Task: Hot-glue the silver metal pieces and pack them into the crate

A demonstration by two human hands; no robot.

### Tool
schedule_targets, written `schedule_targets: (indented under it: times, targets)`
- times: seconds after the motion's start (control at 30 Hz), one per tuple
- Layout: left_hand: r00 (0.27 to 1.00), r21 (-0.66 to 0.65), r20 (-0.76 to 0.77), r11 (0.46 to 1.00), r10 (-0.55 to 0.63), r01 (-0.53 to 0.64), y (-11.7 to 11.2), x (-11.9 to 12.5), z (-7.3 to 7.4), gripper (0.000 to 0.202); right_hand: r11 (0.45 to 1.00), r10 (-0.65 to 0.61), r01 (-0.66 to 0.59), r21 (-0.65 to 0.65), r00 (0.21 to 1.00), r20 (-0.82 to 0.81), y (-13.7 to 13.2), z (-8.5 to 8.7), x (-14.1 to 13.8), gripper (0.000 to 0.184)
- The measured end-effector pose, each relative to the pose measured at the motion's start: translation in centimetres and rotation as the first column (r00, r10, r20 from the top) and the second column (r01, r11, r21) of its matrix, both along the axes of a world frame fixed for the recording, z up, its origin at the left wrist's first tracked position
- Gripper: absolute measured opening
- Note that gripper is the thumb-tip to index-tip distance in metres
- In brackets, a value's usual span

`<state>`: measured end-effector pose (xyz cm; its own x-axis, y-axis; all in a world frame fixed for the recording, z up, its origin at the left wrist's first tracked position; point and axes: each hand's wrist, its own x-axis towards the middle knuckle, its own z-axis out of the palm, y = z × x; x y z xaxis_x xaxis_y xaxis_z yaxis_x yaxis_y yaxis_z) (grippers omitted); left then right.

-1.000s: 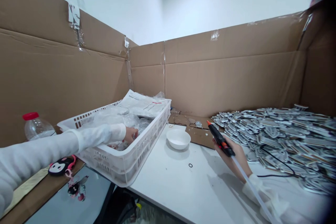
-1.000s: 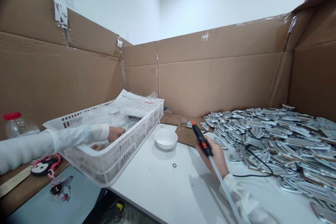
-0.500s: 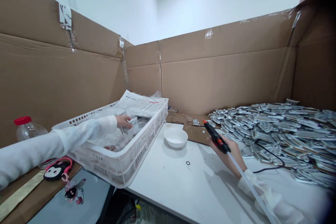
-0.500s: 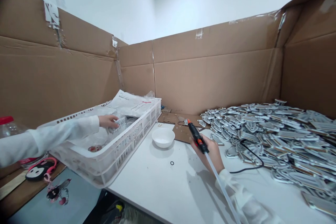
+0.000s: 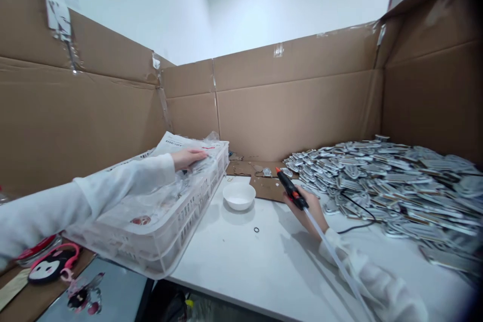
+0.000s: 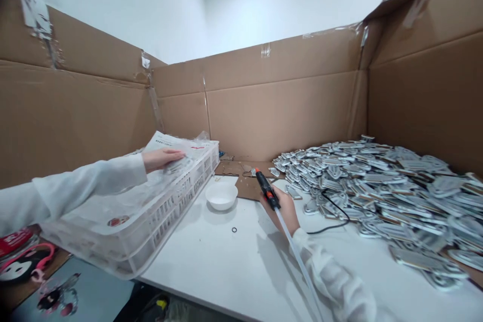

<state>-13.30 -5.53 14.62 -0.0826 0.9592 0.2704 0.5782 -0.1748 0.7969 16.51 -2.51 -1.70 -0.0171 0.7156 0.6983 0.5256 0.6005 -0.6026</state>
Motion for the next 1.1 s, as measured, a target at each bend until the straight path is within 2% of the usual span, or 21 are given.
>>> schedule_targets:
  times: [0.07, 0.13, 0.2, 0.27, 0.33, 0.43, 0.53, 0.63, 0.83, 0.9, 0.97, 1.03, 1.1]
  targets:
    - [0.983, -0.101, -0.103, 0.985, -0.153, 0.142, 1.1, 3.4, -1.6, 0.015, 1.0, -0.012, 0.011, -0.029, 0.999, -0.042, 0.1, -0.1, 0.0, 0.023]
    - [0.925, -0.156, -0.223, 0.948, -0.308, 0.278, 2.0, 6.5, -3.9, 0.017, 0.999, -0.012, 0.007, -0.053, 0.996, -0.089, 0.4, -0.3, 0.0, 0.024]
    - [0.837, -0.195, -0.325, 0.897, -0.441, 0.397, 2.3, 9.1, -6.8, 0.019, 0.997, 0.003, -0.012, -0.073, 0.993, -0.121, 0.6, -0.6, 0.0, 0.023]
    - [0.784, -0.165, -0.401, 0.88, -0.473, 0.446, 2.3, 10.8, -9.5, 0.021, 0.996, 0.015, -0.028, -0.089, 0.99, -0.14, 0.9, -0.8, 0.0, 0.023]
    - [0.768, -0.12, -0.449, 0.883, -0.456, 0.454, 2.2, 11.7, -11.5, 0.02, 0.994, 0.03, -0.045, -0.097, 0.988, -0.149, 1.0, -1.0, -0.1, 0.022]
    - [0.748, -0.112, -0.483, 0.879, -0.455, 0.463, 2.3, 12.3, -13.0, 0.017, 0.994, 0.042, -0.057, -0.093, 0.987, -0.155, 1.0, -1.2, -0.3, 0.02]
    - [0.728, -0.129, -0.503, 0.874, -0.465, 0.469, 2.6, 12.8, -13.0, 0.015, 0.992, 0.064, -0.079, -0.102, 0.988, -0.144, 0.9, -1.6, -0.7, 0.019]
    - [0.715, -0.13, -0.525, 0.873, -0.462, 0.469, 2.9, 13.3, -12.1, 0.017, 0.988, 0.086, -0.1, -0.12, 0.989, -0.119, 0.8, -2.0, -1.1, 0.017]
    - [0.748, -0.099, -0.474, 0.872, -0.465, 0.48, 2.8, 13.9, -10.5, 0.014, 0.98, 0.12, -0.14, -0.139, 0.982, -0.145, 1.2, -2.5, -1.1, 0.014]
    - [0.786, -0.131, -0.377, 0.868, -0.49, 0.478, 2.8, 14.2, -10.5, 0.016, 0.981, 0.12, -0.143, -0.131, 0.978, -0.17, 1.5, -2.5, -0.9, 0.015]
    - [0.837, -0.166, -0.219, 0.865, -0.501, 0.474, 2.9, 14.6, -10.4, 0.019, 0.981, 0.117, -0.143, -0.131, 0.974, -0.193, 1.8, -2.5, -0.6, 0.014]
    - [0.884, -0.217, -0.056, 0.87, -0.465, 0.443, 3.1, 15.0, -10.2, 0.02, 0.979, 0.104, -0.139, -0.148, 0.97, -0.221, 2.0, -2.4, -0.4, 0.015]
    - [0.922, -0.259, 0.043, 0.887, -0.385, 0.382, 3.3, 15.1, -9.5, 0.021, 0.976, 0.079, -0.126, -0.175, 0.965, -0.252, 2.2, -2.2, -0.3, 0.018]
